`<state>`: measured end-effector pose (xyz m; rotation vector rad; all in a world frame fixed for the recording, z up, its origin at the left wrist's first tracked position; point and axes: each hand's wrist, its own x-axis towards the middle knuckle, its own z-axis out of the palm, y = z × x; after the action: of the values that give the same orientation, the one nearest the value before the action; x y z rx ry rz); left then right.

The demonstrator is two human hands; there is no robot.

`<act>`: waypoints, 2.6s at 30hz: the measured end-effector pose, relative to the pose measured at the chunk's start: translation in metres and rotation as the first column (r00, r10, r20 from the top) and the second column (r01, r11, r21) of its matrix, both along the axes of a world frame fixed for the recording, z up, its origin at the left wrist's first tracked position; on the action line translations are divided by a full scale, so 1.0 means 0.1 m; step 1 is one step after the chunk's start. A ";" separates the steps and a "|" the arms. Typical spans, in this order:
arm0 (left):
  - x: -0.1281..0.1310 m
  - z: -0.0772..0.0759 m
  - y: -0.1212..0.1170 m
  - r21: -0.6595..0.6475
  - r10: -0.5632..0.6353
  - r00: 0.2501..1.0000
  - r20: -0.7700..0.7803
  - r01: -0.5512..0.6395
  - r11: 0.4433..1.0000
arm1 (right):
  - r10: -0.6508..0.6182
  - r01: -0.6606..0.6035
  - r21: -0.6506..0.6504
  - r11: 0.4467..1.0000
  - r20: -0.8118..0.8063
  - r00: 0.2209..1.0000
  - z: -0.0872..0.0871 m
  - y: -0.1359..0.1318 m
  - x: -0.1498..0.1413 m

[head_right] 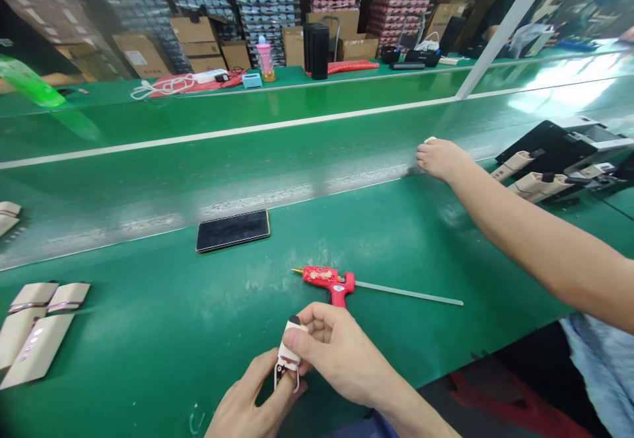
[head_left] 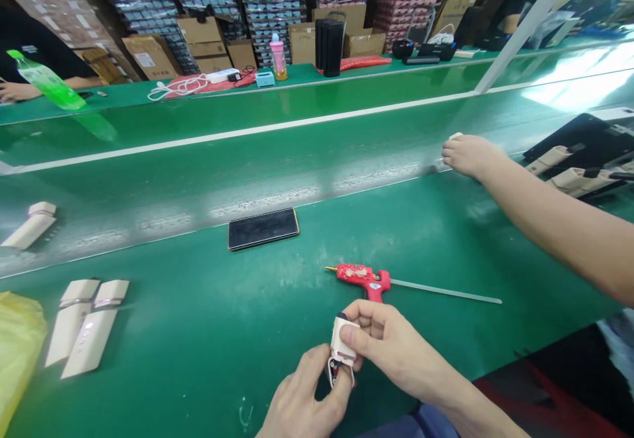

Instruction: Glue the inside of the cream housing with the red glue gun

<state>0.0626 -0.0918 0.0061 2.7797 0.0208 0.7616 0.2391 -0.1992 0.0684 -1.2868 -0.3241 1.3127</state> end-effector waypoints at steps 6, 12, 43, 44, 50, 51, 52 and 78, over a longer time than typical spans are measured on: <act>0.02 0.03 0.00 0.011 -0.038 0.999 -0.038 0.038 0.999 | -0.011 0.011 -0.018 1.000 0.006 1.000 0.03 0.00 -0.01; 0.02 0.04 0.02 0.060 -0.011 1.000 0.008 0.011 0.998 | -0.006 0.006 -0.023 1.000 -0.003 1.000 0.02 0.01 -0.02; 0.08 -0.09 0.01 0.021 -0.031 0.999 -0.024 0.031 0.999 | -0.024 0.024 0.007 1.000 0.011 1.000 0.01 -0.04 0.00; 0.07 -0.09 0.02 -0.024 -0.037 0.999 -0.015 0.037 0.999 | -0.033 0.033 0.008 0.999 0.016 0.999 0.01 -0.03 0.00; 0.05 -0.11 0.04 -0.374 0.001 1.000 0.024 0.008 0.927 | -0.068 0.068 -0.003 0.998 0.060 0.996 0.03 -0.03 -0.02; 0.05 -0.11 0.03 -0.419 0.018 1.000 0.012 -0.012 0.908 | -0.071 0.071 -0.003 0.997 0.067 0.995 0.02 -0.03 -0.02; 0.06 -0.11 0.02 -0.462 0.029 1.000 -0.002 -0.026 0.886 | -0.073 0.073 -0.002 0.997 0.077 0.994 0.01 -0.04 -0.02; 0.25 0.23 -0.22 -0.722 0.082 0.996 0.018 -0.044 0.690 | -0.132 0.170 -0.062 0.983 0.400 0.907 0.37 -0.24 -0.05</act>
<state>0.0876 -0.1143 0.0287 1.9999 0.3378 0.6473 0.2339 -0.2237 0.1055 -1.6279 -0.4368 0.9395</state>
